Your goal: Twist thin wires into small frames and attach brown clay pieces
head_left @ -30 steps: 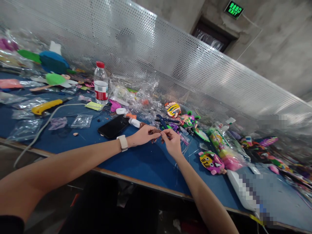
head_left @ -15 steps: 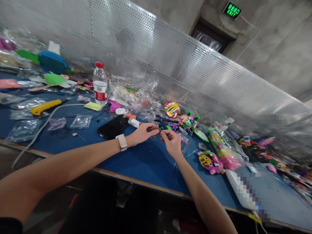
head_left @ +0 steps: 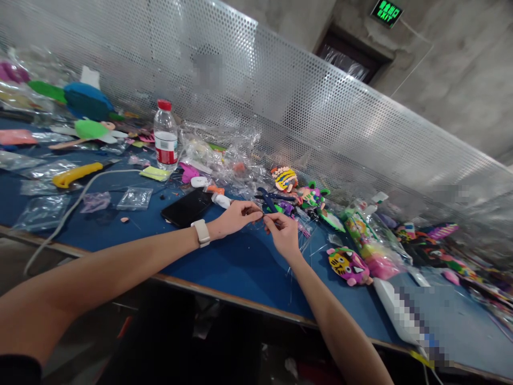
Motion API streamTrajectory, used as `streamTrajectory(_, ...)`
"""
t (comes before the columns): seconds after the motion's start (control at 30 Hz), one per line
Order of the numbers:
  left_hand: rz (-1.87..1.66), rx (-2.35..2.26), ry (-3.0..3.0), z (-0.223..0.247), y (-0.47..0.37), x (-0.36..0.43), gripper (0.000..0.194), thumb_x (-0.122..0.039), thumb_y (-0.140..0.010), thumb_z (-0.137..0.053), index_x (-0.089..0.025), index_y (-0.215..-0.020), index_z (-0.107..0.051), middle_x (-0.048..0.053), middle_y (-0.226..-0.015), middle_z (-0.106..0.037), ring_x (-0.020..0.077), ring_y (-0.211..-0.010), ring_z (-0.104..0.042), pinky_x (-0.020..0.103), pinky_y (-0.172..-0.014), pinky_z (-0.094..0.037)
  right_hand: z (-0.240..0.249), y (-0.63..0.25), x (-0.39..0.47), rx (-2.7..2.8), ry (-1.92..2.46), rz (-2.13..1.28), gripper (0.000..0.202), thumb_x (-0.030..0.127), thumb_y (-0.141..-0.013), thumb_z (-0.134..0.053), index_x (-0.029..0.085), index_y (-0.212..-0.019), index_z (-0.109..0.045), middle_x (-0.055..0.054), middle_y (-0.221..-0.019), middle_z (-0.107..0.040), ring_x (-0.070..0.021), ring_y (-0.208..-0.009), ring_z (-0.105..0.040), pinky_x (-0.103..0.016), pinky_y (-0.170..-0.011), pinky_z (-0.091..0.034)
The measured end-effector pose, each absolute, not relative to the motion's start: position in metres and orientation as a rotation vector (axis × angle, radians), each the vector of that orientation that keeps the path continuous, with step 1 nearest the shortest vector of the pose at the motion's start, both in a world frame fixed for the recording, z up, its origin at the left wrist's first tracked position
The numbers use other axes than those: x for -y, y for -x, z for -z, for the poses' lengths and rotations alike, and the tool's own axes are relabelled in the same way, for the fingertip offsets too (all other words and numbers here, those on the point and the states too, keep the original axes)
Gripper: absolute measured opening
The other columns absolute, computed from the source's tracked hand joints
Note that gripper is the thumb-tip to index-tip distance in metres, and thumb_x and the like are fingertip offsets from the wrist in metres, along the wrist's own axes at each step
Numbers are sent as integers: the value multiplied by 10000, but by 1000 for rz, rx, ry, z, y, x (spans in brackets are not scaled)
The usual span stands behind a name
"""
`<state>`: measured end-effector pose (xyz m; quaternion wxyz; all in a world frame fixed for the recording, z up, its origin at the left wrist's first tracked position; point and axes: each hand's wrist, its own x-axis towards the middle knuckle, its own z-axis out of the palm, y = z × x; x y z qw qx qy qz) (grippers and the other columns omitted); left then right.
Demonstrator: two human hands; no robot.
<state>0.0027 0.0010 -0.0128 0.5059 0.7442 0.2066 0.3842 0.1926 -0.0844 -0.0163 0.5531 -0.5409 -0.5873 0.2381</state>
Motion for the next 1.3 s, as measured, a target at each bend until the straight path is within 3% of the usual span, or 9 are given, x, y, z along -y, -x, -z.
streamTrajectory(0.4,-947,-468,-1769,15,-3,-1,336,-502,-960,-767,-170,-908,-752,37,-775,-736,147,-691,-625,292,-683,-500,18,-195,85,1451,1276,-507,305,525,-911,-791,225,-875,-824,-53,-792,-780,-209,-646,-688,-357,-622,-587)
streamTrajectory(0.63,-994,-466,-1670,14,-4,-2,490,-638,-1022,-667,-170,-893,-740,72,-846,-782,163,-723,-662,300,-675,-522,16,-196,85,1419,1295,-505,371,587,-909,-793,216,-892,-809,-50,-762,-770,-210,-625,-687,-356,-602,-584)
streamTrajectory(0.83,-1019,-495,-1712,15,-3,-3,402,-553,-997,-738,-165,-895,-763,65,-804,-771,132,-643,-598,273,-611,-481,16,-197,84,1405,1282,-533,398,614,-899,-797,217,-890,-790,-40,-723,-744,-205,-603,-677,-344,-575,-581)
streamTrajectory(1.1,-1069,-491,-1596,12,-5,0,475,-630,-982,-725,-186,-815,-696,9,-688,-645,138,-633,-576,274,-599,-472,12,-200,84,1377,1275,-498,355,574,-902,-793,220,-910,-783,-33,-702,-718,-203,-592,-663,-341,-572,-566)
streamTrajectory(1.3,-1090,-480,-1656,11,-3,-1,440,-584,-982,-737,-189,-796,-682,2,-665,-624,127,-612,-553,268,-597,-448,11,-199,86,1385,1275,-473,346,566,-905,-795,222,-878,-765,-29,-710,-713,-193,-589,-658,-339,-583,-570)
